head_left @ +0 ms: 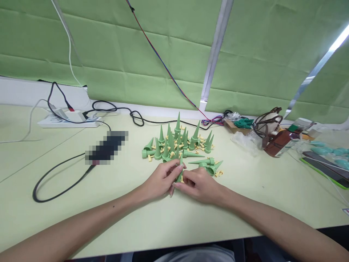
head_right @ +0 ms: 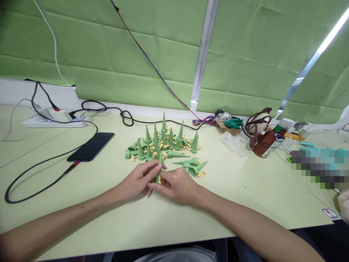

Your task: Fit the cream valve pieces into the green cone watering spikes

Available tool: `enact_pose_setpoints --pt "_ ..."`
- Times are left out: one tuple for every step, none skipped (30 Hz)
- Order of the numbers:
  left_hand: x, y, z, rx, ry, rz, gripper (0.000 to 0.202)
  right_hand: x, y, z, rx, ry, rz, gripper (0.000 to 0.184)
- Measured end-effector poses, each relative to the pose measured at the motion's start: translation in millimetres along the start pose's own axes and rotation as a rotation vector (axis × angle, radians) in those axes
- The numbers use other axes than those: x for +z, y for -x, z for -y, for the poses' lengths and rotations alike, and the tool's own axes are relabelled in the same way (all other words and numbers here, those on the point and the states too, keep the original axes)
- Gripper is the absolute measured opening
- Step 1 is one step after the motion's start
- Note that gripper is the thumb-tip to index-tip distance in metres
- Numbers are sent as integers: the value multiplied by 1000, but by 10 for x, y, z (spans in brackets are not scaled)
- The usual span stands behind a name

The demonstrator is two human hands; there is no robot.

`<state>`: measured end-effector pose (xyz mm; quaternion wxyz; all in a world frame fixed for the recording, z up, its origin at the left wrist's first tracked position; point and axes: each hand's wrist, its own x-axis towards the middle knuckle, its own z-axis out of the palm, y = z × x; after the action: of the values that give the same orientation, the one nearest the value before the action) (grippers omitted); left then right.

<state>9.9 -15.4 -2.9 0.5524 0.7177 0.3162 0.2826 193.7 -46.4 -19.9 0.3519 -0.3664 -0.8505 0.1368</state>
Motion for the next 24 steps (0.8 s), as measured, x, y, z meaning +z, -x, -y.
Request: enact_pose_setpoints --pt "1 -2 -4 -1 8 7 37 6 2 -6 -2 3 -4 40" --pt "2 -4 -5 -2 15 14 36 11 4 -12 -7 6 -4 41" --pt "2 -7 -4 -2 22 22 36 17 7 -18 -11 10 -3 43" --pt "2 -11 -1 -4 27 27 35 21 9 -24 -15 15 1 45" --pt "1 -15 4 -4 31 31 34 25 11 -29 -19 20 8 46" --pt "1 -19 9 -4 31 31 34 28 12 -33 -23 26 16 48" --pt "0 -22 15 -4 28 30 34 31 13 -35 -27 33 21 50" --pt "0 -24 19 -2 24 26 34 33 13 -36 -32 41 25 51" --pt "0 -25 22 -1 18 22 34 35 13 -37 -38 49 27 52" --pt "1 -25 23 2 12 17 33 36 13 -37 -44 57 27 54" --pt "1 -24 22 4 6 13 33 38 13 -38 -49 64 25 55" --pt "2 -22 20 8 0 9 33 41 13 -40 -54 69 23 56" --pt "3 -20 17 12 -7 6 33 44 14 -42 -60 73 21 56" --pt "3 -18 14 18 -15 3 33 47 14 -45 -64 75 18 56" --pt "3 -16 12 25 -22 0 33 50 14 -48 -69 76 16 57" --pt "3 -15 10 31 -27 -3 33 53 14 -50 -74 76 14 57" --pt "3 -13 8 37 -30 -5 33 56 13 -53 -77 76 12 57" --pt "2 -11 7 42 -32 -8 32 58 12 -54 -78 76 11 57" --pt "2 -10 7 44 -34 -10 32 59 10 -54 -77 76 11 57" --pt "1 -9 8 46 -37 -12 32 58 9 -54 -75 76 10 57" --pt "1 -8 9 45 -41 -13 32 58 7 -52 -73 76 9 57" --pt "0 -8 11 43 -46 -14 33 56 6 -51 -70 74 8 57" --pt "1 -8 14 40 -50 -14 33 54 5 -49 -65 72 8 57" --pt "1 -9 16 36 -52 -14 34 53 4 -48 -58 70 10 56"
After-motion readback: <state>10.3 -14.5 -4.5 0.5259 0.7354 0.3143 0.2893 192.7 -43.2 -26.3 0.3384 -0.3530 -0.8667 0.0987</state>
